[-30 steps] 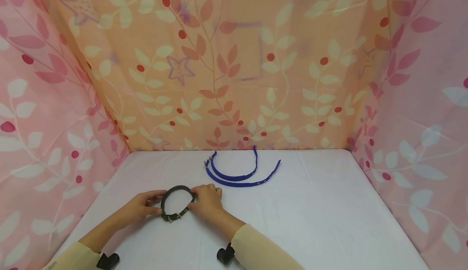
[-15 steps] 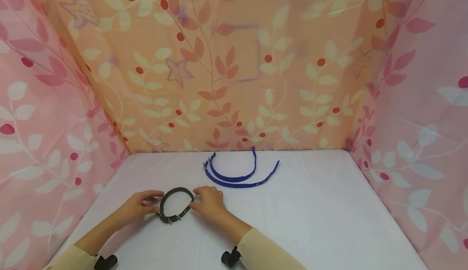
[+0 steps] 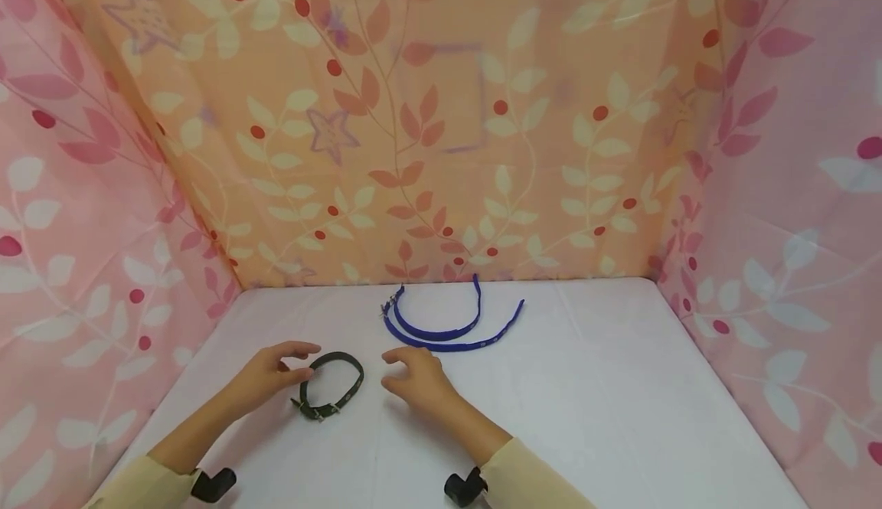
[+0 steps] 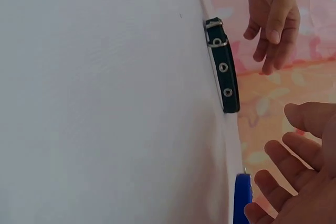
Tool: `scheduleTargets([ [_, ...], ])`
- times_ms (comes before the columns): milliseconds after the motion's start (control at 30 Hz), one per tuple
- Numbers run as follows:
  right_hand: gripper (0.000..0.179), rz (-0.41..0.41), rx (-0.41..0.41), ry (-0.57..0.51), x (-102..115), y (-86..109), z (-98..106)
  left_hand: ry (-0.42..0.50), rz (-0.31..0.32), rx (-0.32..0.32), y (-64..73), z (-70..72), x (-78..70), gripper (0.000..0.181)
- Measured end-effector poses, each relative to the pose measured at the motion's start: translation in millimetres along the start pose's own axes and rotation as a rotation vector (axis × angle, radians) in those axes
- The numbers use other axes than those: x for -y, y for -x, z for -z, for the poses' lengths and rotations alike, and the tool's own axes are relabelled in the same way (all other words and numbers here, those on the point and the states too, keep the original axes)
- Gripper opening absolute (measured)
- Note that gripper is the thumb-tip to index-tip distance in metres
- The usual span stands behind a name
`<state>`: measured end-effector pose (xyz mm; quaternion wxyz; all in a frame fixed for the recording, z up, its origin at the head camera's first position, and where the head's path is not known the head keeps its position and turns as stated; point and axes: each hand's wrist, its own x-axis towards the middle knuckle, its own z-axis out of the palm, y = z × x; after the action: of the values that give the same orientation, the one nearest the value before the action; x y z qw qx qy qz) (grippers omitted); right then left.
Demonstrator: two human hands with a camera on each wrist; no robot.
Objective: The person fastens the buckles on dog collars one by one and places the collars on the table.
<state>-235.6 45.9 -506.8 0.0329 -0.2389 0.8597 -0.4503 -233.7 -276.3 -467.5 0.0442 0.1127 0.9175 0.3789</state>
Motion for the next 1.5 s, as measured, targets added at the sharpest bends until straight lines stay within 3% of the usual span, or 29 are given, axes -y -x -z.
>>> scheduleTargets([
  [167,0.037,0.015,-0.010,-0.004,-2,9.0,16,0.026,-0.032,0.000,-6.1,-5.7,-13.5,0.038],
  [367,0.035,0.075,-0.032,0.096,-4,21.1,33,0.066,-0.091,0.021,-12.8,-19.2,-23.0,0.032],
  [533,0.036,0.091,-0.030,0.154,-4,27.8,47,0.072,-0.094,0.016,-18.0,-27.4,-31.0,0.032],
  [733,0.036,0.081,-0.082,0.194,-12,31.0,64,0.033,-0.121,0.013,-29.9,-32.6,-38.4,0.031],
  [933,0.037,0.113,-0.120,0.259,-24,31.9,82,0.024,-0.101,0.012,-45.1,-39.5,-36.7,0.031],
  [1067,0.038,0.074,-0.145,0.283,-34,35.3,98,0.007,-0.095,0.021,-56.2,-43.0,-39.4,0.031],
  [1333,0.038,0.053,-0.171,0.338,-59,44.9,126,-0.071,-0.153,0.040,-77.7,-44.7,-37.2,0.035],
  [1500,0.038,0.073,-0.200,0.385,-75,47.7,144,-0.123,-0.145,0.069,-90.9,-45.6,-43.5,0.038],
])
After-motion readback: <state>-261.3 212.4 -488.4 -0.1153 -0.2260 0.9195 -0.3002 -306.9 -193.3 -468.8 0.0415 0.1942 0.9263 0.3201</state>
